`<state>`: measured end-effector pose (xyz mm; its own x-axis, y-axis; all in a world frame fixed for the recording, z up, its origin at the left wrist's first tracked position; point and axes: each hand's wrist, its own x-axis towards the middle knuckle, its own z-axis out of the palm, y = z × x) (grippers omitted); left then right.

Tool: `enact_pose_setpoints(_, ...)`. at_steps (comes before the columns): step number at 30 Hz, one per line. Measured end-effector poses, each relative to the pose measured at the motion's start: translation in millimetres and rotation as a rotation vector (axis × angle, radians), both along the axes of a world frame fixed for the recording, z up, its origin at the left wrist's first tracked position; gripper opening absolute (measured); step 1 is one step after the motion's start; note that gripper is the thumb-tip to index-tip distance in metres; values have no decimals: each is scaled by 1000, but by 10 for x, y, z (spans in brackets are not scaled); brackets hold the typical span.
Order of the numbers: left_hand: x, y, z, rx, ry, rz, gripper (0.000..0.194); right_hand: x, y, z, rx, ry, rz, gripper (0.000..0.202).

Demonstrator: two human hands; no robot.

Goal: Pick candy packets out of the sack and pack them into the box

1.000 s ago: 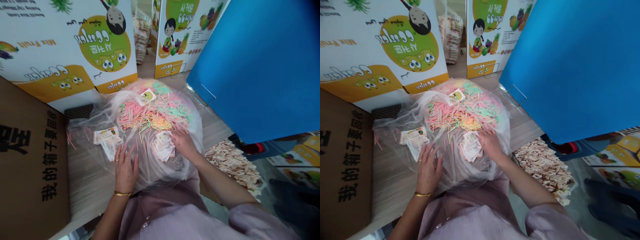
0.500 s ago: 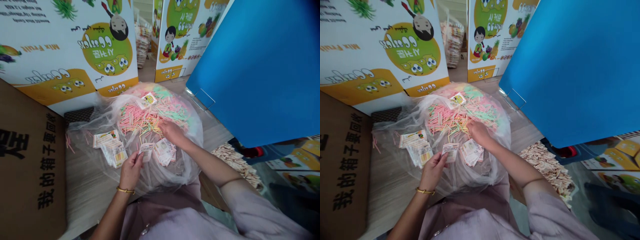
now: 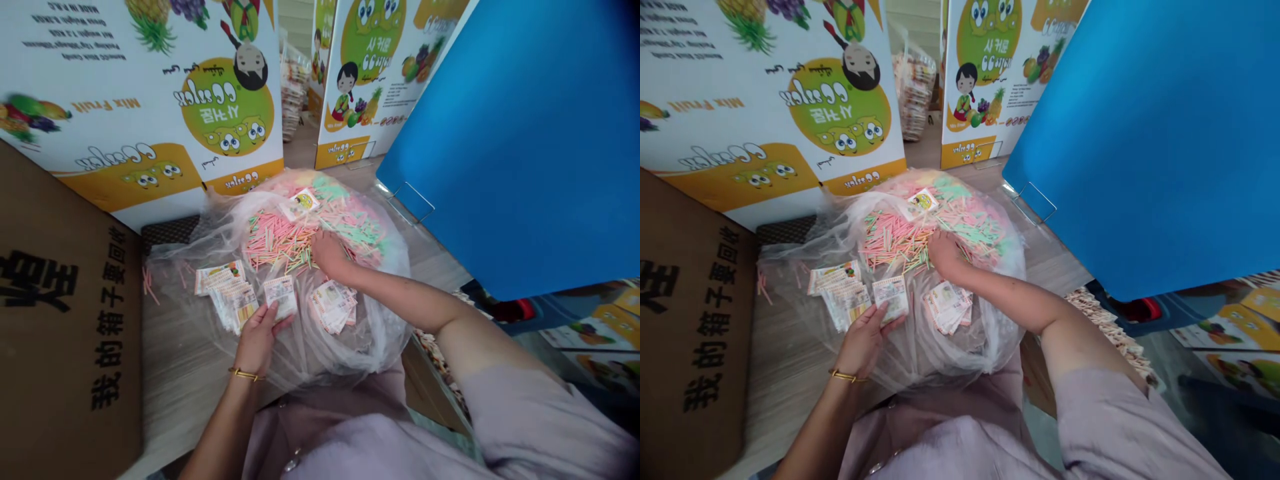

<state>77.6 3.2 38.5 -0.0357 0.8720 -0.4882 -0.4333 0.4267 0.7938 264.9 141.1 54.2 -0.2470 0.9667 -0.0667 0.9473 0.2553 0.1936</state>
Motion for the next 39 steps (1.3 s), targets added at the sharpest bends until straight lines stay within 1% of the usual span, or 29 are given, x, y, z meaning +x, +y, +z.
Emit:
enact_pose_setpoints(3, -16, -19, 16, 30, -22, 42, 31, 69, 15, 32, -17, 19, 54, 36)
enact_pose_setpoints(6, -32, -40, -6, 28, -14, 62, 29, 188, -38, 80, -26, 44, 115, 33)
enact_pose_setpoints(8, -27, -40, -26, 11, -12, 78, 29, 277, -69, 118, -26, 131, 121, 32)
enact_pose_setpoints(10, -4, -24, -38, 2, -17, 75, 30, 359, -73, 149, -37, 333, 92, 31)
enact_pose_setpoints(13, 48, 25, -37, 9, -23, 68, 32, 431, -46, 169, -33, 760, 26, 32)
enact_pose_setpoints(15, 82, 60, -32, 14, -16, 88, 32, 418, -51, 180, -15, 1020, -12, 36)
enact_pose_setpoints(17, 105, 87, -30, 20, -8, 109, 32, 345, -114, 216, -58, 1195, -15, 38)
enact_pose_setpoints(18, 112, 97, -31, 23, -5, 114, 32, 288, -171, 246, -105, 1235, 12, 38)
enact_pose_setpoints(20, 115, 107, -33, 24, -3, 125, 33, 150, -323, 324, -210, 1218, 125, 35)
enact_pose_setpoints(22, 108, 108, -36, 20, 5, 133, 34, 9, -488, 394, -279, 1074, 228, 28)
enact_pose_setpoints(24, 95, 99, -38, 22, 23, 128, 36, -103, -609, 420, -318, 856, 245, 27)
enact_pose_setpoints(26, 80, 77, -41, 33, 34, 108, 37, -162, -654, 396, -341, 672, 226, 28)
enact_pose_setpoints(27, 72, 63, -44, 38, 34, 99, 37, -171, -647, 374, -349, 632, 221, 26)
enact_pose_setpoints(28, 65, 47, -47, 42, 34, 97, 37, -167, -626, 354, -360, 638, 224, 24)
enact_pose_setpoints(29, 58, 30, -50, 47, 33, 97, 37, -155, -594, 341, -379, 695, 230, 21)
enact_pose_setpoints(30, 51, 14, -53, 54, 34, 97, 37, -138, -558, 340, -404, 801, 229, 19)
enact_pose_setpoints(31, 45, 0, -54, 64, 39, 94, 36, -123, -522, 353, -439, 950, 218, 22)
enact_pose_setpoints(33, 36, -20, -52, 94, 50, 75, 36, -112, -466, 413, -508, 1314, 173, 38)
enact_pose_setpoints(35, 34, -28, -44, 125, 56, 45, 37, -143, -445, 490, -529, 1618, 132, 47)
enact_pose_setpoints(36, 37, -29, -38, 136, 58, 33, 38, -173, -449, 523, -520, 1702, 131, 49)
enact_pose_setpoints(37, 41, -28, -33, 146, 60, 23, 39, -210, -460, 546, -504, 1741, 145, 49)
enact_pose_setpoints(39, 51, -24, -25, 158, 56, 7, 42, -289, -497, 556, -469, 1738, 181, 49)
